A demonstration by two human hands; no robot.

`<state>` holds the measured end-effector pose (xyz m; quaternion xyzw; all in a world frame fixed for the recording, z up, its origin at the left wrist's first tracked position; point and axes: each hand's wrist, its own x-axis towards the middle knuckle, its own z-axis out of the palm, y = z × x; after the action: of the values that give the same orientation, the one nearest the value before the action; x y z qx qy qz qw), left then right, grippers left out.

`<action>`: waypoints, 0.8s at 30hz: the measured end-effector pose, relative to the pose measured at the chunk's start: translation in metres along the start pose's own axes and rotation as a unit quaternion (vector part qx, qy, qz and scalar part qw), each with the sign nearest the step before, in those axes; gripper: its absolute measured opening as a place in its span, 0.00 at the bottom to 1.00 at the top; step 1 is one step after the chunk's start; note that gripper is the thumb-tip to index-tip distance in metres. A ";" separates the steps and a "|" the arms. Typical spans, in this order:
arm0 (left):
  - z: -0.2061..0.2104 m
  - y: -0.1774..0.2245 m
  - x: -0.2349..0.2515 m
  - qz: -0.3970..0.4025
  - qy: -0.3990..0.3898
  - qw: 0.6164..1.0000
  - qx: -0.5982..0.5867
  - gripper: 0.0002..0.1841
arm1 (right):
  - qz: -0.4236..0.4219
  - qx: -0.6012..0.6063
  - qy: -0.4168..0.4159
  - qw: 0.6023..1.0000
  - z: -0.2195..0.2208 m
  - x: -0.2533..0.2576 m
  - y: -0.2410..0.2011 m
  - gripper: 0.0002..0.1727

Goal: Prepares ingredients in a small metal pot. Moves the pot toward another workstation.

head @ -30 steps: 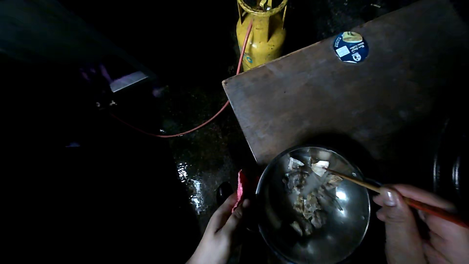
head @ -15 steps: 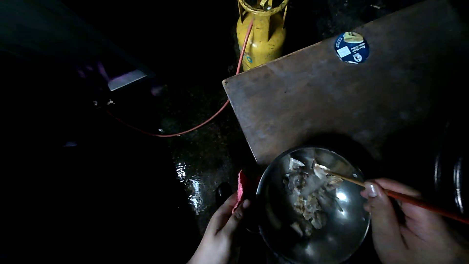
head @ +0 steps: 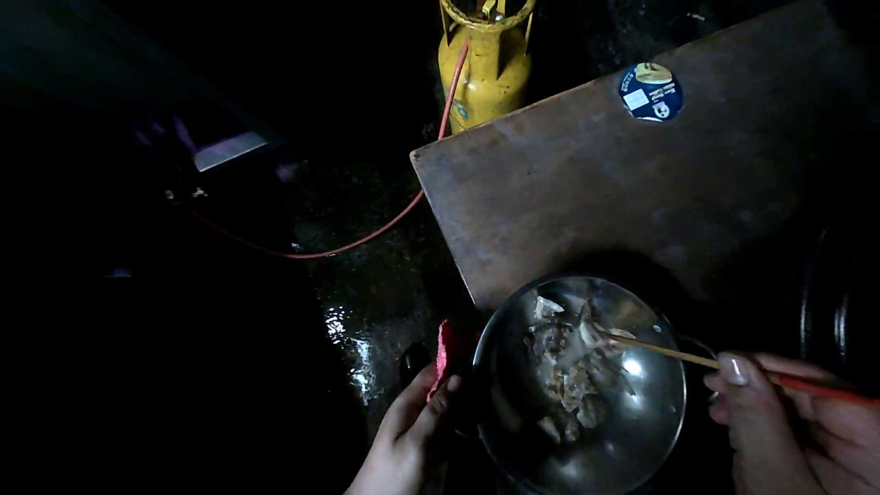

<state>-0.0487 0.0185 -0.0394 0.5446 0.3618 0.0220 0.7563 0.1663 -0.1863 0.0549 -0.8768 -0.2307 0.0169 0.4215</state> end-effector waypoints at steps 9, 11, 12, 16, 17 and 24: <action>0.009 0.014 -0.011 0.005 0.049 0.987 0.151 0.34 | 0.006 0.049 -0.007 0.999 -0.008 -0.010 -0.007 0.03; 0.009 0.016 -0.014 -0.003 0.045 0.981 0.191 0.38 | 0.015 0.049 -0.014 0.999 -0.010 -0.013 -0.010 0.03; 0.009 0.017 -0.015 -0.011 0.044 0.979 0.200 0.38 | 0.012 0.044 -0.016 0.999 -0.009 -0.013 -0.011 0.04; 0.012 0.019 -0.018 -0.034 0.042 0.980 0.190 0.33 | 0.007 0.023 -0.005 1.000 -0.010 -0.020 -0.012 0.08; 0.012 0.019 -0.019 -0.037 0.047 0.982 0.181 0.30 | -0.005 0.028 -0.002 1.000 -0.013 -0.021 -0.017 0.07; 0.015 0.009 -0.017 0.000 0.055 0.987 0.152 0.21 | -0.109 0.051 0.004 0.993 0.029 -0.027 -0.010 0.06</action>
<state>-0.0494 0.0032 -0.0211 0.6511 0.4025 -0.0034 0.6435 0.1322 -0.1708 0.0391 -0.8242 -0.3216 -0.0210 0.4656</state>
